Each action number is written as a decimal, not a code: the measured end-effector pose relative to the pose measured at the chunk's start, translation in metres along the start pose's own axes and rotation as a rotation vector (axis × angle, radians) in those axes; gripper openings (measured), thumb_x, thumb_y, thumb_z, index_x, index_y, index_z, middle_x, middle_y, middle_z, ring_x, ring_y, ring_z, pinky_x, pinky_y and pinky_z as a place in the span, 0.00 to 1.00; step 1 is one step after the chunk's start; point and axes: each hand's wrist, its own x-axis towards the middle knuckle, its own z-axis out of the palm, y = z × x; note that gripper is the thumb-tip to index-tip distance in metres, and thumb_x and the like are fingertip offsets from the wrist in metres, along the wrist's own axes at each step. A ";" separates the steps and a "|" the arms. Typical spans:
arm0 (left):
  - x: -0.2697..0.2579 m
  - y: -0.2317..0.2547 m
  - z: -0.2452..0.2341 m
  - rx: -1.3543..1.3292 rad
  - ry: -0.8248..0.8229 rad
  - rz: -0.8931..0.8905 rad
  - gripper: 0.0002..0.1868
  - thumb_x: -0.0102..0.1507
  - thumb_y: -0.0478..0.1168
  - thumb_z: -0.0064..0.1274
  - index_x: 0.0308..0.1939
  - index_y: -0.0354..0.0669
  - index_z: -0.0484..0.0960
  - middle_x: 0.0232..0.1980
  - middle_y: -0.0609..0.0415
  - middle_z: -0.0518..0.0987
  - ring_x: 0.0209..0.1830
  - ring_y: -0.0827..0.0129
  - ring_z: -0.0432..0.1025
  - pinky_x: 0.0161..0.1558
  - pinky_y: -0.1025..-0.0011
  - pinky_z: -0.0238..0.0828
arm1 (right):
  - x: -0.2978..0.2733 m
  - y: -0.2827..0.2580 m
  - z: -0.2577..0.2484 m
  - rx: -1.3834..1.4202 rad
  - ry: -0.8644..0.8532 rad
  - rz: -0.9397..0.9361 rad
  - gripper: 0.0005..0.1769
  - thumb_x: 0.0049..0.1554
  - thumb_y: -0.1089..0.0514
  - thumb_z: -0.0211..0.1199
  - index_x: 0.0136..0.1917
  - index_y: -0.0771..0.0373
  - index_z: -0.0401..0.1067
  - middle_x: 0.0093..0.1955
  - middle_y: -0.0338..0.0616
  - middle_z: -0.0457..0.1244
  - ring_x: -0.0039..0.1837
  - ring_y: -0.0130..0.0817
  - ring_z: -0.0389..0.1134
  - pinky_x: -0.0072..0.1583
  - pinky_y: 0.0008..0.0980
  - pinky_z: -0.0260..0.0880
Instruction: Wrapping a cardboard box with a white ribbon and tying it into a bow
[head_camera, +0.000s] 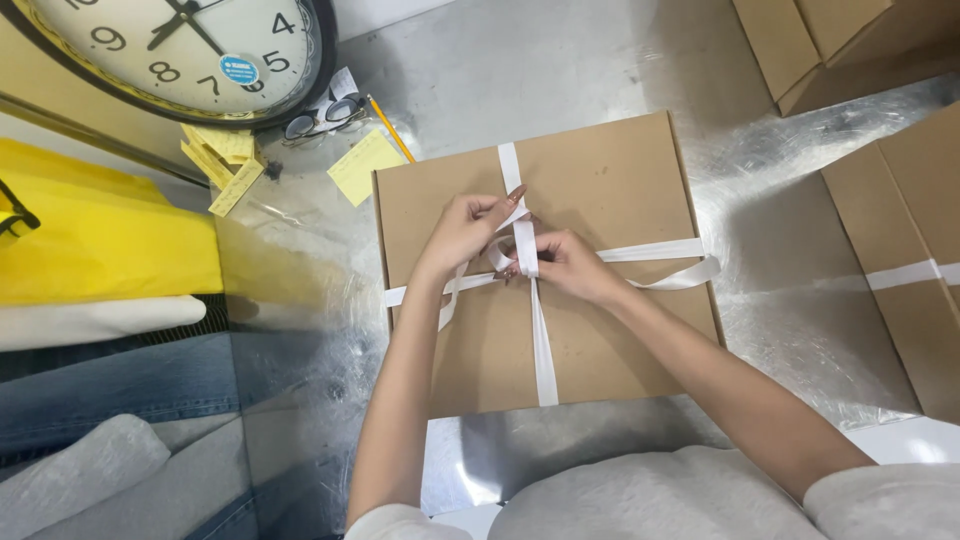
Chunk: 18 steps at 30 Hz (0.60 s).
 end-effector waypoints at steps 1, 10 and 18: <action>0.006 -0.008 -0.002 0.000 -0.005 0.000 0.12 0.69 0.47 0.60 0.38 0.44 0.92 0.22 0.56 0.78 0.16 0.80 0.65 0.19 0.80 0.60 | -0.001 -0.001 0.001 0.000 0.005 0.001 0.09 0.56 0.66 0.76 0.52 0.66 0.85 0.48 0.47 0.77 0.54 0.30 0.72 0.61 0.34 0.75; 0.055 -0.110 -0.021 0.131 -0.037 -0.156 0.19 0.69 0.55 0.55 0.30 0.52 0.90 0.21 0.64 0.70 0.24 0.77 0.64 0.30 0.78 0.55 | 0.007 0.028 -0.006 0.067 0.082 -0.054 0.08 0.54 0.63 0.80 0.48 0.64 0.85 0.47 0.44 0.73 0.52 0.30 0.71 0.56 0.32 0.74; 0.029 -0.073 -0.027 0.238 -0.041 -0.211 0.25 0.71 0.54 0.45 0.51 0.43 0.92 0.57 0.43 0.87 0.67 0.51 0.77 0.63 0.56 0.75 | 0.010 0.034 -0.005 -0.009 0.207 -0.190 0.07 0.55 0.59 0.80 0.45 0.63 0.84 0.65 0.46 0.63 0.68 0.39 0.65 0.70 0.39 0.66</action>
